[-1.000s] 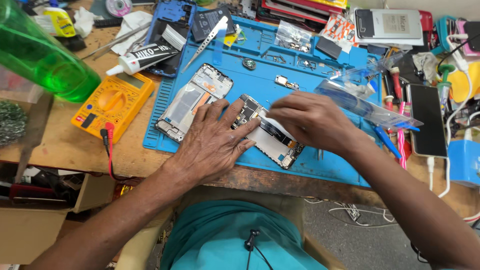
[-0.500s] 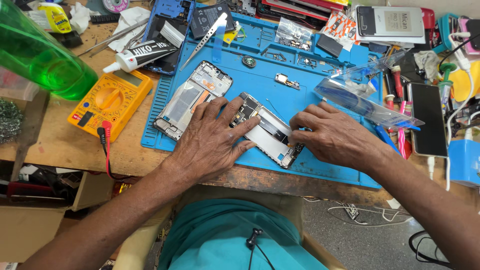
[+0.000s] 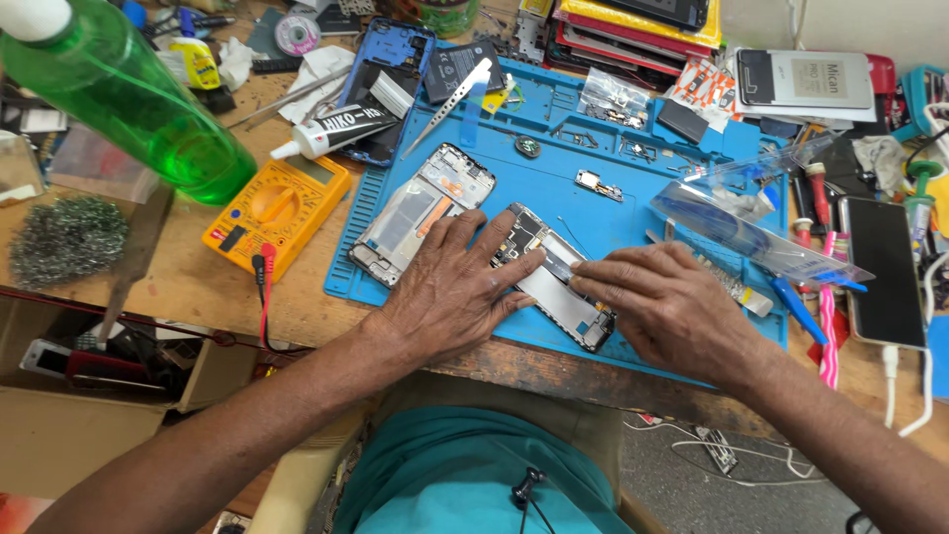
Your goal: The person disassembles a smartphone, removes the battery and internal components, and uses tweezers to manipulate small parts on the motherboard. They then reassemble the phone by reconnecting cables and placing components back into the chassis.
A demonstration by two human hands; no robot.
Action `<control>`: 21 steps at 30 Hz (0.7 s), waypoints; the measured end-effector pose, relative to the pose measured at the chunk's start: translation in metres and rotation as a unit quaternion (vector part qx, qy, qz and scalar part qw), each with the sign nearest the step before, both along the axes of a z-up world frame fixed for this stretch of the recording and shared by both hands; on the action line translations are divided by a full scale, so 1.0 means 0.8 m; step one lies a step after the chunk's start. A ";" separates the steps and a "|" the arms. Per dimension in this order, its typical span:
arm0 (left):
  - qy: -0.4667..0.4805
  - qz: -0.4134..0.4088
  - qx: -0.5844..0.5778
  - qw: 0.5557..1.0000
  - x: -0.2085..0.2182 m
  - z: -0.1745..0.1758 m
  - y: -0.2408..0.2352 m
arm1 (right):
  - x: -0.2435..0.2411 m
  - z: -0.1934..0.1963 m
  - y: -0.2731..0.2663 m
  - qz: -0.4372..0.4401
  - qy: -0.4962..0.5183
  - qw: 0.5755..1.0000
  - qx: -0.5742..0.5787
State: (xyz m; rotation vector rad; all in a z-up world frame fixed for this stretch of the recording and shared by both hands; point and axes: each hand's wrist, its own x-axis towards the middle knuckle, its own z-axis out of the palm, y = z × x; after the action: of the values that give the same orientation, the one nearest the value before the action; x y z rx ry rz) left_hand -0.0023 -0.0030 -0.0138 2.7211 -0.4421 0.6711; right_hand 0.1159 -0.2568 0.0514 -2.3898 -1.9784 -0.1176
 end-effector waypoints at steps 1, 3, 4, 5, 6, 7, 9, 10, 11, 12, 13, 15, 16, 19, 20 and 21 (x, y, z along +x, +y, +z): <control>0.002 -0.001 0.001 1.000 0.000 0.000 0.000 | -0.003 -0.003 0.001 -0.003 0.006 1.000 -0.010; 0.006 -0.002 -0.001 1.000 0.000 0.001 0.001 | -0.007 -0.006 0.003 -0.008 0.018 0.999 -0.034; 0.004 -0.002 -0.003 1.000 -0.001 0.000 0.001 | -0.010 -0.006 0.002 -0.007 0.021 0.999 -0.039; 0.003 -0.003 -0.005 1.000 -0.001 -0.001 0.001 | -0.013 -0.006 0.001 -0.007 0.025 0.999 -0.043; 0.003 -0.004 -0.007 1.000 -0.001 -0.002 0.001 | -0.016 -0.006 0.000 -0.007 0.029 0.998 -0.049; 0.004 -0.002 -0.008 1.000 -0.001 -0.003 0.001 | -0.019 -0.005 -0.002 0.001 0.027 0.999 -0.046; 0.007 -0.003 -0.007 1.000 -0.001 -0.004 0.001 | -0.026 -0.002 -0.004 0.014 0.023 0.999 -0.038; 0.006 -0.001 -0.005 1.000 0.000 -0.004 0.001 | -0.028 -0.001 -0.003 0.011 0.022 0.999 -0.039; 0.006 0.001 -0.003 1.000 0.001 -0.003 0.000 | -0.030 0.000 -0.002 0.008 0.021 0.999 -0.040; 0.004 0.006 -0.002 1.000 0.001 -0.002 0.000 | -0.029 0.001 0.001 0.009 0.019 0.999 -0.041; 0.006 0.004 -0.003 1.000 0.002 -0.002 0.001 | -0.026 0.002 0.005 0.013 0.017 0.999 -0.038; 0.014 0.000 -0.005 1.000 0.000 -0.001 0.001 | -0.023 -0.001 0.013 0.020 0.018 0.999 -0.032; 0.019 -0.001 -0.004 1.000 0.000 -0.001 0.001 | -0.023 -0.003 0.014 0.018 0.025 0.999 -0.030; 0.018 -0.003 -0.005 1.000 -0.001 0.002 0.002 | -0.025 -0.006 0.007 0.009 0.038 0.999 -0.027; 0.008 -0.002 -0.009 1.000 -0.001 0.002 0.002 | -0.026 -0.003 0.000 0.003 0.036 0.999 -0.028; -0.003 -0.001 -0.014 1.000 -0.001 0.002 0.002 | -0.027 -0.002 -0.006 -0.002 0.033 0.999 -0.029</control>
State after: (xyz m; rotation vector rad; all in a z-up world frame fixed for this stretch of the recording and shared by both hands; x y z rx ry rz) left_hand -0.0029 -0.0010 -0.0125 2.6929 -0.4328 0.6805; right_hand 0.0947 -0.2618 0.0497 -2.3985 -1.9742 0.0187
